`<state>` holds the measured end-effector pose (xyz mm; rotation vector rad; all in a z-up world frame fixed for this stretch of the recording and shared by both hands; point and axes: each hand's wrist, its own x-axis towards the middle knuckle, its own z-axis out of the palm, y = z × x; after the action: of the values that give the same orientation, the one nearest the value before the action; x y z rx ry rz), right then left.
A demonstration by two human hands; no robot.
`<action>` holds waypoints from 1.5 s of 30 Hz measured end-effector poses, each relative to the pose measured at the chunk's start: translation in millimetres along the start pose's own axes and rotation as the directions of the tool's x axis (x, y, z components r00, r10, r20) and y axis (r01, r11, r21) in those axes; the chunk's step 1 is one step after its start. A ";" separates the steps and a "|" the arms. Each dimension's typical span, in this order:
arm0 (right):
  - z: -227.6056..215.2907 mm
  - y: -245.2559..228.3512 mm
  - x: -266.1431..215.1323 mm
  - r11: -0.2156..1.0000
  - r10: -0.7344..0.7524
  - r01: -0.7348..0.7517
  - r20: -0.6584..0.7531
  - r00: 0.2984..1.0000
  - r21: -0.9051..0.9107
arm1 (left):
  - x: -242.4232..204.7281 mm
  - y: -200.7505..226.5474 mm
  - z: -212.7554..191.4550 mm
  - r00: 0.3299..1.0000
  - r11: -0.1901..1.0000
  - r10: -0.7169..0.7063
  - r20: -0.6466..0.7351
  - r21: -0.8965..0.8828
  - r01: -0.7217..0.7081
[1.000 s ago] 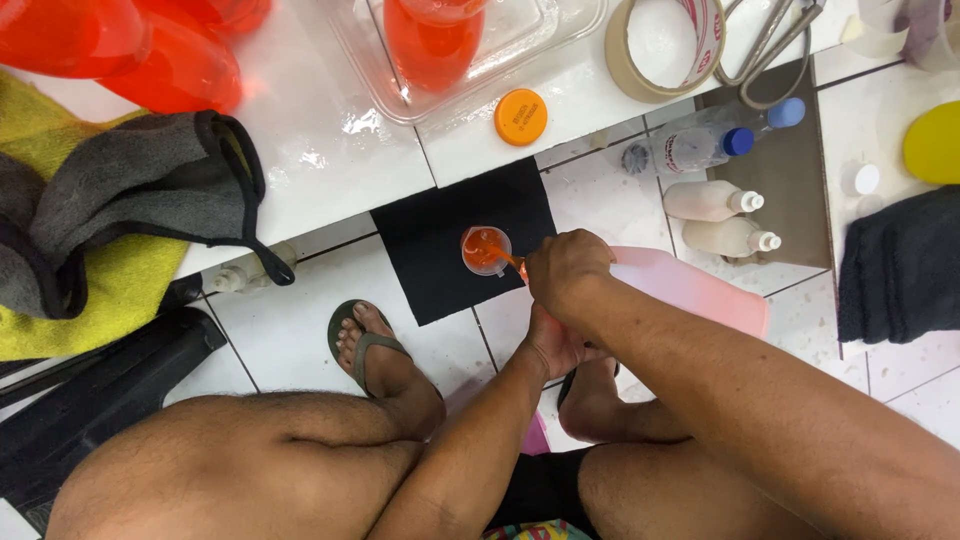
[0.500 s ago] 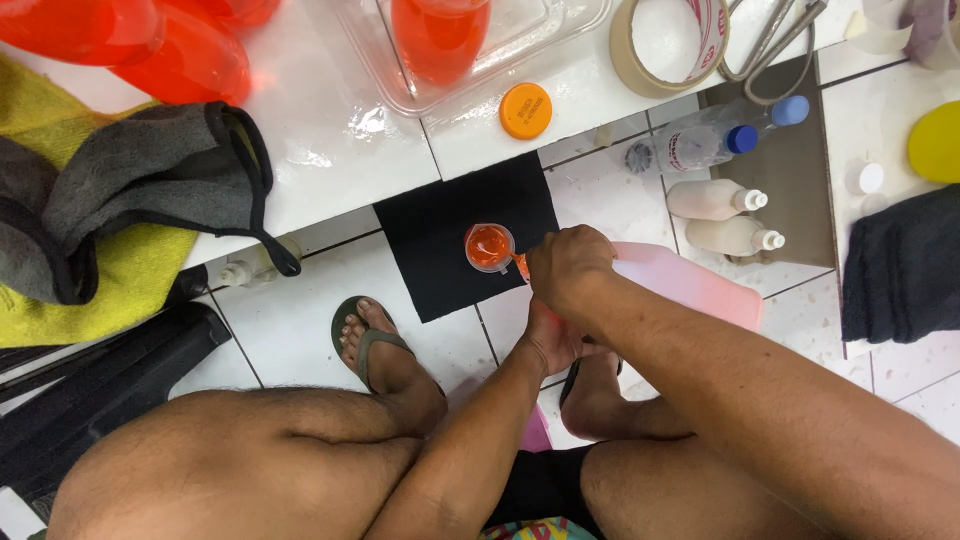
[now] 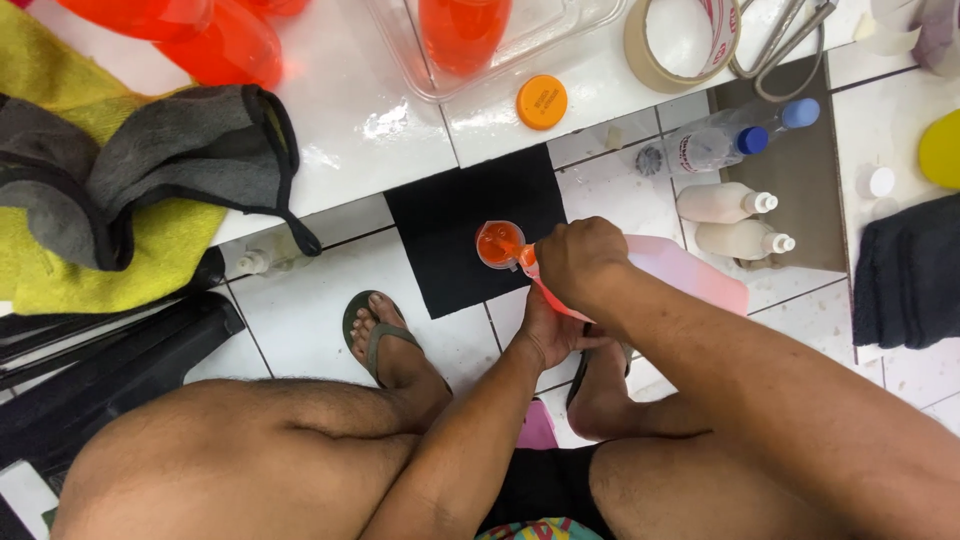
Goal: The person pours an orange liquid from a large pink jug into a measuring cup, then transfers it into small clear bottles. They cap the bottles and wipe them with a cloth. The process is repeated for multiple bottles.
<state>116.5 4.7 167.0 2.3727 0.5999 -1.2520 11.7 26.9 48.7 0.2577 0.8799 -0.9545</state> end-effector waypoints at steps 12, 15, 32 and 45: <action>-12.4 16.7 -32.2 0.997 -0.047 0.041 -0.095 0.994 -0.059 | -38.6 8.1 22.2 0.985 0.985 0.166 -0.038 0.060 -0.164; -16.8 26.5 -37.8 0.999 -0.040 0.035 -0.128 0.991 -0.040 | -39.0 5.9 23.7 0.973 0.974 0.220 -0.065 0.076 -0.215; -28.7 77.6 -89.8 0.977 0.169 -0.144 -0.163 0.972 0.154 | -84.5 19.3 108.7 0.874 0.888 0.426 -0.235 -0.076 -0.453; -16.1 129.7 -71.7 0.862 0.265 -0.130 -0.217 0.939 0.491 | -24.6 30.4 107.4 0.821 0.851 0.524 -0.224 0.105 -0.514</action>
<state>160.4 -108.4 253.7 2.9574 0.1135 -1.0683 87.1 0.2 130.3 0.6292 0.9489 -0.4289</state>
